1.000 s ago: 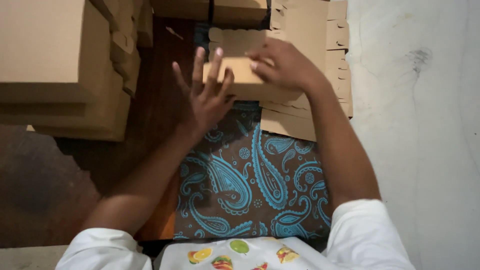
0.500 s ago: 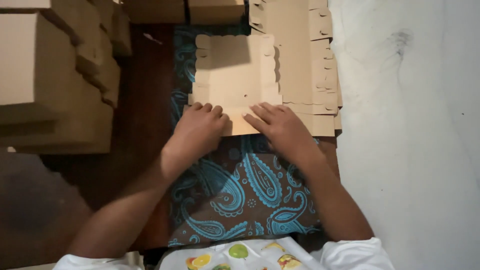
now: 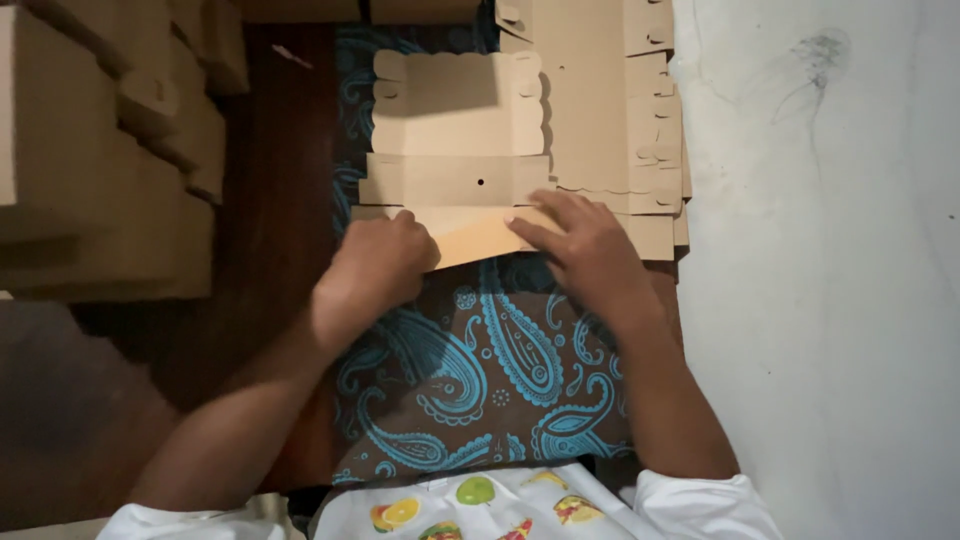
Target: Assembling small cardboard boxes from flat templates by folding and tucking flaps.
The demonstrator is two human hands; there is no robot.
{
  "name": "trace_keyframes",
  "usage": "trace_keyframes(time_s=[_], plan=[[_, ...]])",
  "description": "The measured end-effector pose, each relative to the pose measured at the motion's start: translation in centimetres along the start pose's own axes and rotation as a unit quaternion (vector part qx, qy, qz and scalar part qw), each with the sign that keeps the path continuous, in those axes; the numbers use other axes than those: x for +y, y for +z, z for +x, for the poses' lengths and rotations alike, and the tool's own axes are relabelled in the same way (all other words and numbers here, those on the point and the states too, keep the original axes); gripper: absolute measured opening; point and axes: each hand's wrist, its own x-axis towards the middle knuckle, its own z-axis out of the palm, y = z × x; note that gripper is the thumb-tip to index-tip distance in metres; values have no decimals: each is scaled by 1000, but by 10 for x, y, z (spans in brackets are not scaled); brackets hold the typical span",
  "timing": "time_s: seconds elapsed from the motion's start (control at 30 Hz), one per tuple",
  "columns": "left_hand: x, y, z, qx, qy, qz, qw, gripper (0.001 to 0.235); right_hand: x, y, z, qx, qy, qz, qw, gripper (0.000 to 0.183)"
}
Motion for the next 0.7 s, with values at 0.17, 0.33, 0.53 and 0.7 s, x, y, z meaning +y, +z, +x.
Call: trace_keyframes(time_s=[0.17,0.33,0.53,0.7], plan=[[0,3,1,-13,5,11,1000,28,-13,-25,10,-29,105,215,970,78],[-2,5,2,-16,5,5,1000,30,-11,-40,14,-17,201,431,880,77],[2,0,0,-36,-3,16,999,31,-3,-23,10,-2,303,444,843,49],[-1,11,-1,-9,-3,25,1000,33,1,-25,9,23,329,598,730,52]])
